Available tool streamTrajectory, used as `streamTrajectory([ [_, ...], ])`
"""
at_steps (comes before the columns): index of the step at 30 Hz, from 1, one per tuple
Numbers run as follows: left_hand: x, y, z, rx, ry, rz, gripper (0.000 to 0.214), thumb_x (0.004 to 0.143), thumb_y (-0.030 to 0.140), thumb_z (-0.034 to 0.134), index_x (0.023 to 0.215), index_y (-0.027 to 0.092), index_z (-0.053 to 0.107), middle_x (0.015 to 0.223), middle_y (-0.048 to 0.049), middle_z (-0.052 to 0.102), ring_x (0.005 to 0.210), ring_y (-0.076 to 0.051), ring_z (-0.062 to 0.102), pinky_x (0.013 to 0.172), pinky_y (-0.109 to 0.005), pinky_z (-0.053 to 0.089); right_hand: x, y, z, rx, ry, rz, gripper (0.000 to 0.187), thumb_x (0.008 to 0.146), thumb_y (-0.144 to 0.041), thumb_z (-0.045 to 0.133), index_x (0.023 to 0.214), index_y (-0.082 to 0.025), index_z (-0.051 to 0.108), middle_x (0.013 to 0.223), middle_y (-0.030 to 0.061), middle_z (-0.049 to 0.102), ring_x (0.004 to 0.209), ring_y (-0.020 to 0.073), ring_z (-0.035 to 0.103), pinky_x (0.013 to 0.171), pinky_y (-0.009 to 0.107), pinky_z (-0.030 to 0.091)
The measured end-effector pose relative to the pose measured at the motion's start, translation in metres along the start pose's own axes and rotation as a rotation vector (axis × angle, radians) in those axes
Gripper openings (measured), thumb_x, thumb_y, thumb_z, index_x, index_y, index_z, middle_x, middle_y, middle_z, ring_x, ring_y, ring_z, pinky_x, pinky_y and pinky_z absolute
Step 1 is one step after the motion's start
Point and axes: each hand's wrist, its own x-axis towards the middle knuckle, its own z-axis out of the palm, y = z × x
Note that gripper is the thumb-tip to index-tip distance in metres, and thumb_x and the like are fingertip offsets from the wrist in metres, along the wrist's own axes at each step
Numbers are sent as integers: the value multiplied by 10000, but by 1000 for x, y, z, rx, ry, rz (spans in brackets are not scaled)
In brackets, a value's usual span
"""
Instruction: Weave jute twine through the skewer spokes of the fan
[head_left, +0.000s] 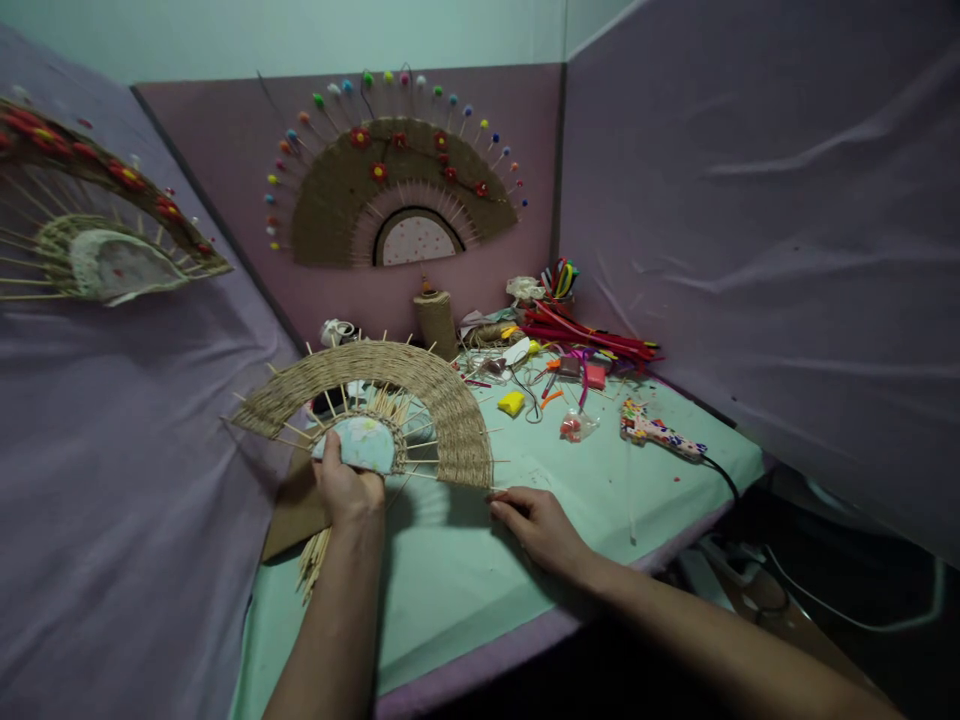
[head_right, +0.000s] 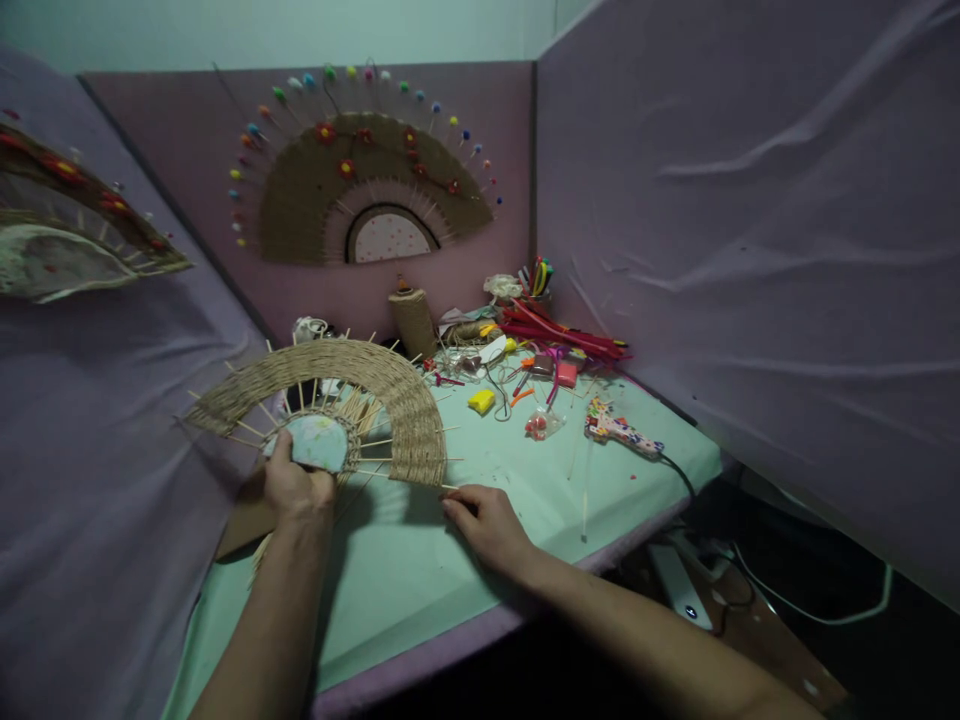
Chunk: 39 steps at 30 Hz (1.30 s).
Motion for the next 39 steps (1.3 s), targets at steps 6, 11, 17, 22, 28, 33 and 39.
streamTrajectory([
  [6, -7, 3, 6, -47, 53, 60, 121, 759, 163, 553, 869, 189, 510, 866, 8, 594, 813, -120, 608, 774, -324, 508, -6, -2, 7, -19, -32, -14, 239, 850, -292, 499, 881, -166, 701, 842, 44, 713, 775, 164, 638, 729, 255, 454],
  [11, -8, 2, 7, 36, -19, 81, 143, 753, 191, 566, 880, 198, 501, 834, 19, 588, 773, -118, 605, 756, -329, 513, -3, -1, -7, -190, 38, -123, 214, 871, -296, 481, 839, -182, 659, 819, 43, 684, 758, 155, 605, 722, 258, 430],
  [17, -7, -4, 4, 36, -62, -74, 114, 747, 154, 582, 842, 184, 525, 785, 24, 609, 753, -119, 616, 786, -348, 506, 5, 7, -22, -239, 172, -128, 170, 832, -332, 544, 757, -184, 581, 706, 16, 596, 640, 136, 526, 617, 247, 398],
  [22, -3, -8, 1, 25, -73, -222, 90, 772, 127, 569, 848, 175, 560, 806, 7, 647, 759, -120, 630, 812, -342, 493, 7, 10, -22, -89, 171, -4, 197, 757, -356, 618, 806, -190, 524, 585, -42, 513, 543, 116, 468, 544, 235, 373],
  [28, -4, -7, 5, -14, -96, -374, 99, 836, 125, 503, 864, 160, 592, 810, -17, 670, 732, -117, 640, 783, -304, 506, 9, 4, -21, 53, 7, 88, 179, 770, -323, 568, 821, -157, 611, 612, -17, 552, 580, 117, 499, 558, 230, 392],
  [33, -21, -10, 8, -37, -210, -565, 161, 879, 206, 469, 895, 143, 617, 824, -57, 688, 763, -145, 656, 764, -313, 525, 8, 2, -17, 238, -36, 81, 183, 780, -318, 553, 727, -148, 594, 641, 5, 587, 603, 117, 523, 568, 225, 421],
  [39, -58, -31, 4, 70, -559, -993, 214, 821, 190, 538, 996, 89, 609, 1002, -133, 666, 913, -211, 643, 827, -380, 513, 13, 4, -20, 342, 31, 124, 201, 756, -351, 581, 719, -154, 568, 596, -12, 541, 535, 95, 478, 503, 208, 394],
])
